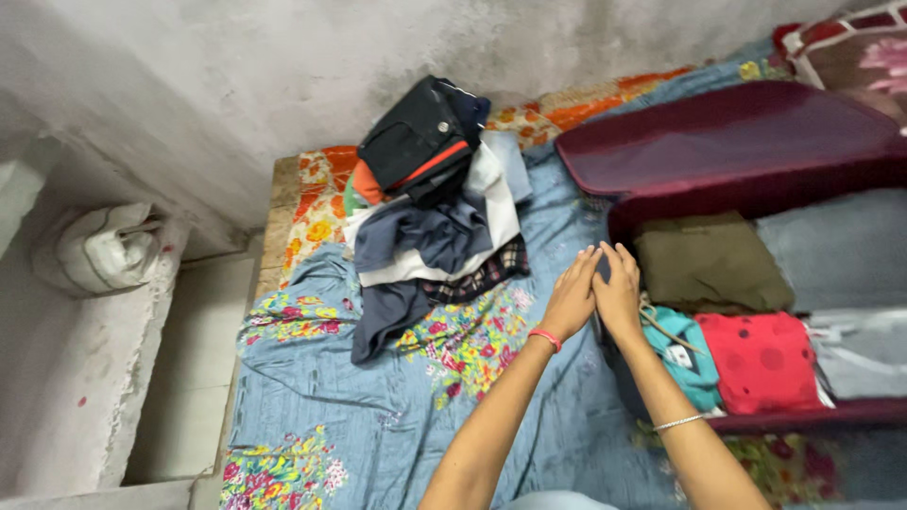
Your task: The person unpacks a maroon suitcase placed on a bed, removing various folded clothes one by one. They place the items, including jeans, shirts, and shorts, onto a pile on the bed next to the suitcase.
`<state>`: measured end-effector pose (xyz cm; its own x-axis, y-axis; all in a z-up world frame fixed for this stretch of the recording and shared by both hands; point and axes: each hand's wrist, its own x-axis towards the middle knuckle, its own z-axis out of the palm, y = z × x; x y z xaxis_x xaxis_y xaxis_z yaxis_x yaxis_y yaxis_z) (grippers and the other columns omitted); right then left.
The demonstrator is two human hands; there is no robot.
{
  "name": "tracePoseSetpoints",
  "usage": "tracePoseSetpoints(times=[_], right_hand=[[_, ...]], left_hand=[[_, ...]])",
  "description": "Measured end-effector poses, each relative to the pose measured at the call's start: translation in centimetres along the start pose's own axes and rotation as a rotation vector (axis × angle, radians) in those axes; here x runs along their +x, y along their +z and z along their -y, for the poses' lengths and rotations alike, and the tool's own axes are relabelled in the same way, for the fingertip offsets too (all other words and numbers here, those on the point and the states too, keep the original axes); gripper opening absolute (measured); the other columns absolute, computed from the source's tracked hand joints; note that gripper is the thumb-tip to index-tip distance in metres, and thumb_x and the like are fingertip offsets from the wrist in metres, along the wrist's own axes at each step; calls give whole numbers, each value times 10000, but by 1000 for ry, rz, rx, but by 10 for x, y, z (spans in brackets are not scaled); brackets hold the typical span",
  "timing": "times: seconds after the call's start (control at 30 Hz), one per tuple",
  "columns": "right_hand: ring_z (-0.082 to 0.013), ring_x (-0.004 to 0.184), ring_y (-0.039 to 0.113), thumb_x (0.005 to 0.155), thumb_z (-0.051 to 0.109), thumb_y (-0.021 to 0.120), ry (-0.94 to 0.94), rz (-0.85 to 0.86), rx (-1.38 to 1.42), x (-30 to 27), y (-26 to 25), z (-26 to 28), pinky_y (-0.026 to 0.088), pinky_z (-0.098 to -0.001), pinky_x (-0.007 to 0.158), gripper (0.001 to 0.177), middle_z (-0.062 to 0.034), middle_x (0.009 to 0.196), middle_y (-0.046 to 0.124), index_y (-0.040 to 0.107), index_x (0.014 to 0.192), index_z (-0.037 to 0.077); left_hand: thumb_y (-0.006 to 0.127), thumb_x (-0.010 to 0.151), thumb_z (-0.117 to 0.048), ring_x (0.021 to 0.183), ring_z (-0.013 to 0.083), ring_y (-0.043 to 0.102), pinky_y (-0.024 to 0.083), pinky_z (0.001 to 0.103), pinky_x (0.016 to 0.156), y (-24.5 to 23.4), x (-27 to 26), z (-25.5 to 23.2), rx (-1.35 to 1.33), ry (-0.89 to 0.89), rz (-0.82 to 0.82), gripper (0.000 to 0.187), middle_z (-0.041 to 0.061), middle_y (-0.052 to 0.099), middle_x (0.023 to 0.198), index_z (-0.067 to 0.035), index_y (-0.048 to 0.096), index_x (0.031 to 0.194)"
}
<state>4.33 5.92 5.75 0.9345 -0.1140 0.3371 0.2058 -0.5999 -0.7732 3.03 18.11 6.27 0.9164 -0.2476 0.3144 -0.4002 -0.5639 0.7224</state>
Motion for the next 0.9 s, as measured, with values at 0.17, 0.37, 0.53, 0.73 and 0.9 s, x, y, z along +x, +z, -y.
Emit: tracePoseSetpoints(times=[0.17, 0.37, 0.53, 0.73, 0.9], right_hand=[[-415, 1371, 457, 905, 124, 671, 44, -28, -6, -31, -50, -48, 369, -467, 1151, 490, -231, 1498, 495, 630, 1393, 104], [-410, 1354, 485, 901, 146, 697, 97, -39, -78, -57, -97, -128, 375, -461, 1142, 432, -249, 1446, 544, 683, 1329, 90], [-389, 1303, 550, 884, 148, 701, 133, 15, -79, -72, -123, -188, 422, -446, 1122, 413, -244, 1352, 626, 703, 1293, 90], [-361, 1195, 651, 861, 191, 720, 321, 305, 42, -101, -157, -238, 493, -431, 1036, 455, -231, 1266, 701, 684, 1300, 75], [-346, 1100, 736, 862, 275, 739, 523, 772, -132, -112, -143, -254, 555, -417, 974, 537, -227, 1217, 742, 649, 1352, 75]], left_hand=[[556, 933, -94, 1542, 342, 304, 267, 445, 1240, 46, -23, -31, -45, 29, 62, 649, 178, 357, 1642, -59, 371, 1554], [555, 949, -83, 1533, 355, 321, 283, 438, 1241, 87, -37, -53, -128, -10, 110, 616, 199, 382, 1628, -59, 401, 1545], [568, 919, -67, 1525, 374, 329, 271, 429, 1256, 125, -40, -58, -153, -27, 130, 605, 214, 404, 1607, -45, 442, 1511], [594, 902, -79, 1416, 380, 447, 358, 433, 1179, 167, -48, -65, -163, -163, 114, 568, 212, 484, 1521, -50, 485, 1459], [590, 874, -99, 1230, 309, 601, 456, 432, 1018, 192, -65, -78, 365, -94, 123, 454, 147, 631, 1340, -57, 589, 1326]])
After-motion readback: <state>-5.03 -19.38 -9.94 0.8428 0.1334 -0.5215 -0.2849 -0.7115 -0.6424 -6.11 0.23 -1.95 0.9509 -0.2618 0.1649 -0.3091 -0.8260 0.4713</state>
